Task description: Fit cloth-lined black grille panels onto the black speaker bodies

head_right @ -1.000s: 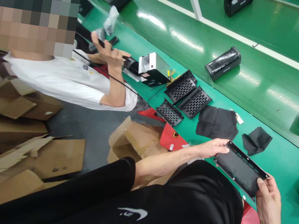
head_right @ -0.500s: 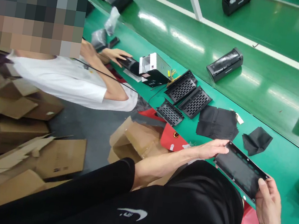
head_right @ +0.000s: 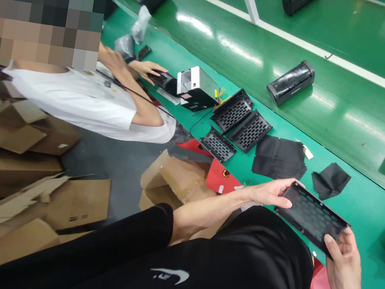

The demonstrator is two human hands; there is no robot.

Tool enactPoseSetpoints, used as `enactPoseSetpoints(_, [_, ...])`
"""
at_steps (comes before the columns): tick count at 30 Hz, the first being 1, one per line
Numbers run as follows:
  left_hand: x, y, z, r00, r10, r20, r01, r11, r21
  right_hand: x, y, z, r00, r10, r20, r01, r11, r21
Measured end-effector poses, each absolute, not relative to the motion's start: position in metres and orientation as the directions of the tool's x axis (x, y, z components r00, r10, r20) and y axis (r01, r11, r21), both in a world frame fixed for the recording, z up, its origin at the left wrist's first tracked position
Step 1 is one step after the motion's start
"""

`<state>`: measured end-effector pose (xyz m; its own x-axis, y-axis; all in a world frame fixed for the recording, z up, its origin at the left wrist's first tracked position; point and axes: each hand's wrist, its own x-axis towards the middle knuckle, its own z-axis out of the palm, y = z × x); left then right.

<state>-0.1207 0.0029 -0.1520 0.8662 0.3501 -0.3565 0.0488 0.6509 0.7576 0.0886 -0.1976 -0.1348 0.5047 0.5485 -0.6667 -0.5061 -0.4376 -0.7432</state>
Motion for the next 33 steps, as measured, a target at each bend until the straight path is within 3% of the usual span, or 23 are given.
enactPoseSetpoints(9, [-0.123,0.004,-0.153,0.865,0.308,-0.395,0.093,0.676,0.731,0.086,-0.196,-0.121,0.497,0.505,-0.705,-0.575,-0.417,-0.704])
enactPoseSetpoints(17, [-0.119,0.002,-0.153,0.848,0.305,-0.434,0.098,0.714,0.693,0.082,-0.192,-0.116,0.528,0.531,-0.663,-0.490,-0.447,-0.748])
enactPoseSetpoints(22, [-0.113,-0.001,-0.163,0.825,0.288,-0.487,0.054,0.816,0.575,0.085,-0.192,-0.120,0.564,0.334,-0.755,-0.536,-0.548,-0.642])
enactPoseSetpoints(26, [-0.110,-0.001,-0.175,0.813,0.269,-0.516,0.078,0.828,0.555,0.086,-0.191,-0.124,0.590,0.239,-0.771,-0.564,-0.561,-0.606])
enactPoseSetpoints(33, [-0.113,0.000,-0.175,0.806,0.257,-0.533,0.103,0.827,0.553,0.085,-0.192,-0.126,0.557,0.330,-0.762,-0.551,-0.540,-0.636])
